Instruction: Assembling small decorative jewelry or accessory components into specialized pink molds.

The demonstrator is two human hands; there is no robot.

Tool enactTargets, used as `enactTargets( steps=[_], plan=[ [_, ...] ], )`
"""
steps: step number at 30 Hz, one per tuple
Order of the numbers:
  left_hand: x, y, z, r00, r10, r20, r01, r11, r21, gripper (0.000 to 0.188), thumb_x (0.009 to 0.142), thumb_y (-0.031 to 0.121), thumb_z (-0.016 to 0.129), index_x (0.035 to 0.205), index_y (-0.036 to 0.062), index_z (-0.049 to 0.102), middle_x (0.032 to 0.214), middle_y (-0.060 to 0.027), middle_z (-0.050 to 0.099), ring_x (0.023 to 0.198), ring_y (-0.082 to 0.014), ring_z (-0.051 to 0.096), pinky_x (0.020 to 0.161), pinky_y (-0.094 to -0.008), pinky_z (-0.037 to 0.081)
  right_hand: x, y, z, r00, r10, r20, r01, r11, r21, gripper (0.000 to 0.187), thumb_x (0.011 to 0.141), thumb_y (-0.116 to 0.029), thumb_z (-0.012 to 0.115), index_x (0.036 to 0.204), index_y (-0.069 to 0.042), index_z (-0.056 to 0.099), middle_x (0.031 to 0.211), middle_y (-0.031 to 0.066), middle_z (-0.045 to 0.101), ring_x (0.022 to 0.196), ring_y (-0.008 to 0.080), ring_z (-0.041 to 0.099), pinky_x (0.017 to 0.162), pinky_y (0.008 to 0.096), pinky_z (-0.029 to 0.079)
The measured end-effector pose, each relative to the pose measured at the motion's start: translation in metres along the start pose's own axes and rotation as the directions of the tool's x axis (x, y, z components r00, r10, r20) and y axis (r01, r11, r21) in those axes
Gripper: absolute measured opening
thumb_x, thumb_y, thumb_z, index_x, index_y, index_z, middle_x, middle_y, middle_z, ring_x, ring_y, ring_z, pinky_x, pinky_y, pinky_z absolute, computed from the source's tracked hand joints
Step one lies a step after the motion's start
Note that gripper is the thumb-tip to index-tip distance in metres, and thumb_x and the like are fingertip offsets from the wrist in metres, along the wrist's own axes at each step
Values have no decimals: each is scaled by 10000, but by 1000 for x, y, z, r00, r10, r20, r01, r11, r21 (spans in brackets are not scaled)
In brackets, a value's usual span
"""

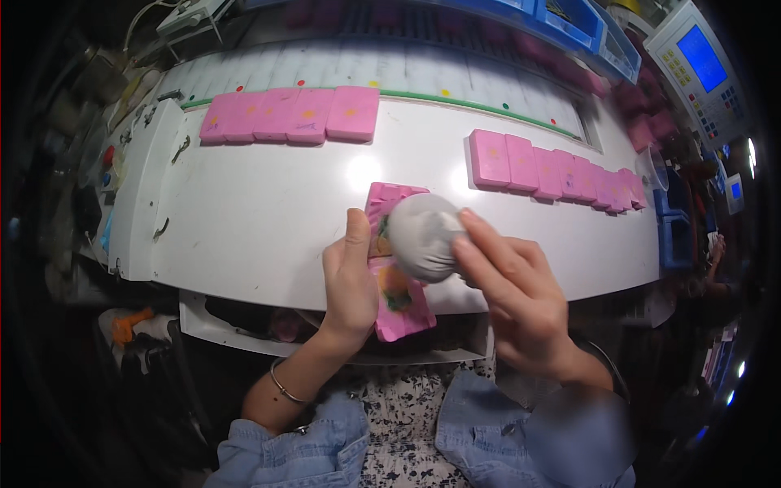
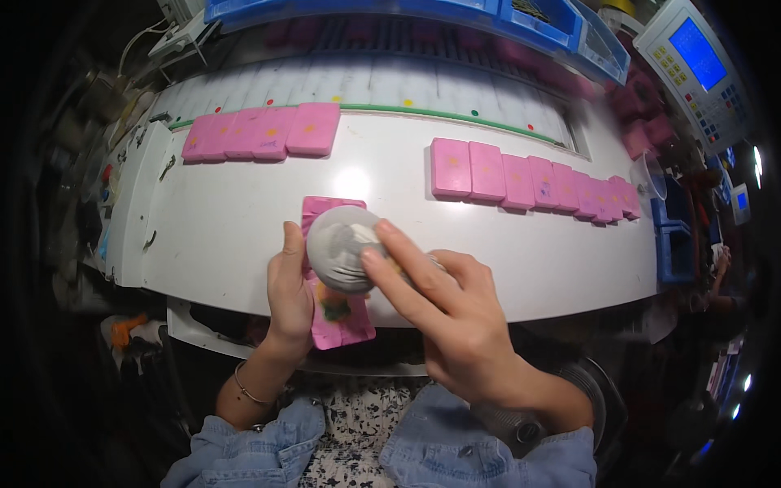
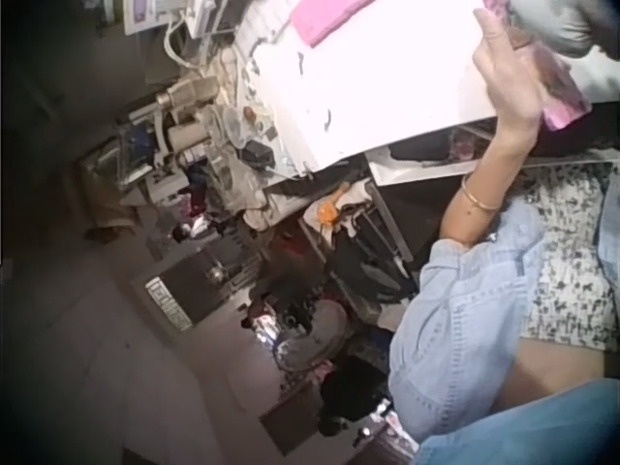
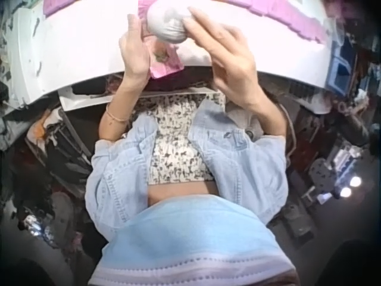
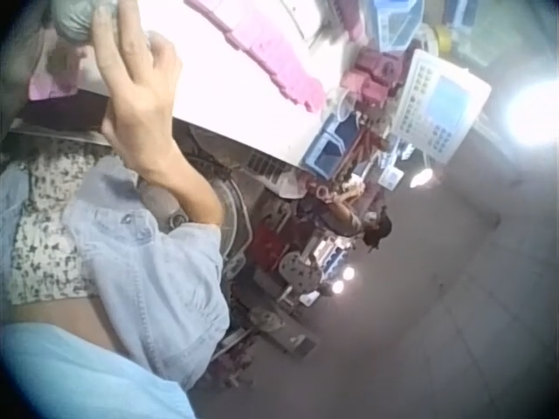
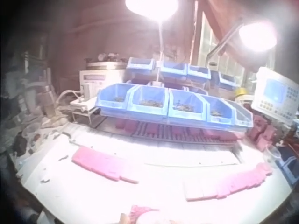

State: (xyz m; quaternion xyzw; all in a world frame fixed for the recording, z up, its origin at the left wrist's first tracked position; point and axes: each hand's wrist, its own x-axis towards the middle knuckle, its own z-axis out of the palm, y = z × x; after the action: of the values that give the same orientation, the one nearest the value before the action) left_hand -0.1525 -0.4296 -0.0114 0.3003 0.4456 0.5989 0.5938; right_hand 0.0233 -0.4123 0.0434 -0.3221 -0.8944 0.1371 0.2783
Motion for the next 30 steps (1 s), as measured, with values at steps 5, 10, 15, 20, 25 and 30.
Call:
enactTargets(
  steps=[5, 10, 15, 20, 25, 30],
  plan=[
    [-1, -2, 3, 994, 106, -35, -102, 990, 97, 659, 981, 432, 143, 1084, -86, 538, 986, -175, 623, 834, -213, 631, 745, -322, 537, -13, -5, 7, 978, -15, 209, 0, 997, 74, 733, 582, 103, 543, 1281, -114, 495, 1375, 71, 422, 845, 236, 487, 814, 336, 391],
    [1, -7, 1, 991, 127, -40, -128, 992, -15, 656, 980, 429, 141, 1085, -80, 541, 994, -183, 621, 845, -219, 629, 755, -333, 533, -1, -5, -7, 930, 34, 366, -96, 984, 152, 744, 590, 98, 544, 1295, -132, 481, 1372, 67, 420, 838, 244, 492, 810, 345, 394],
    [2, -3, 2, 993, 102, -55, -99, 994, 52, 636, 983, 424, 175, 1060, -83, 551, 978, -178, 626, 838, -211, 626, 749, -317, 518, -7, -4, 0, 951, 13, 307, -82, 974, 213, 792, 556, 102, 545, 1308, -134, 464, 1376, 70, 408, 819, 252, 498, 788, 348, 405],
    [3, -6, 2, 954, 193, -231, -195, 981, 18, 501, 992, 374, 269, 1074, -46, 530, 950, -117, 607, 831, -137, 584, 730, -274, 487, -2, 5, -5, 932, 87, 351, -157, 972, 176, 776, 548, 103, 541, 1288, -126, 486, 1355, 77, 431, 828, 272, 501, 793, 358, 407],
    [-1, 5, -5, 991, 24, -129, -57, 964, -258, 518, 984, 402, 242, 1182, -32, 445, 1018, -156, 590, 894, -222, 609, 770, -340, 522, -6, 21, -2, 958, 197, 208, -181, 979, -96, 726, 612, 90, 577, 1298, -117, 464, 1339, 90, 444, 979, 307, 514, 878, 373, 394],
    [-18, 13, 9, 978, -141, 152, 178, 948, -266, 619, 960, 486, 190, 1204, -40, 410, 1095, -180, 555, 952, -256, 600, 810, -381, 532, 23, -3, 11, 957, 285, -57, -206, 806, 556, 509, 724, -24, 685, 1202, -1, 514, 1057, 172, 570, 934, 250, 573, 784, 284, 453]
  ],
)
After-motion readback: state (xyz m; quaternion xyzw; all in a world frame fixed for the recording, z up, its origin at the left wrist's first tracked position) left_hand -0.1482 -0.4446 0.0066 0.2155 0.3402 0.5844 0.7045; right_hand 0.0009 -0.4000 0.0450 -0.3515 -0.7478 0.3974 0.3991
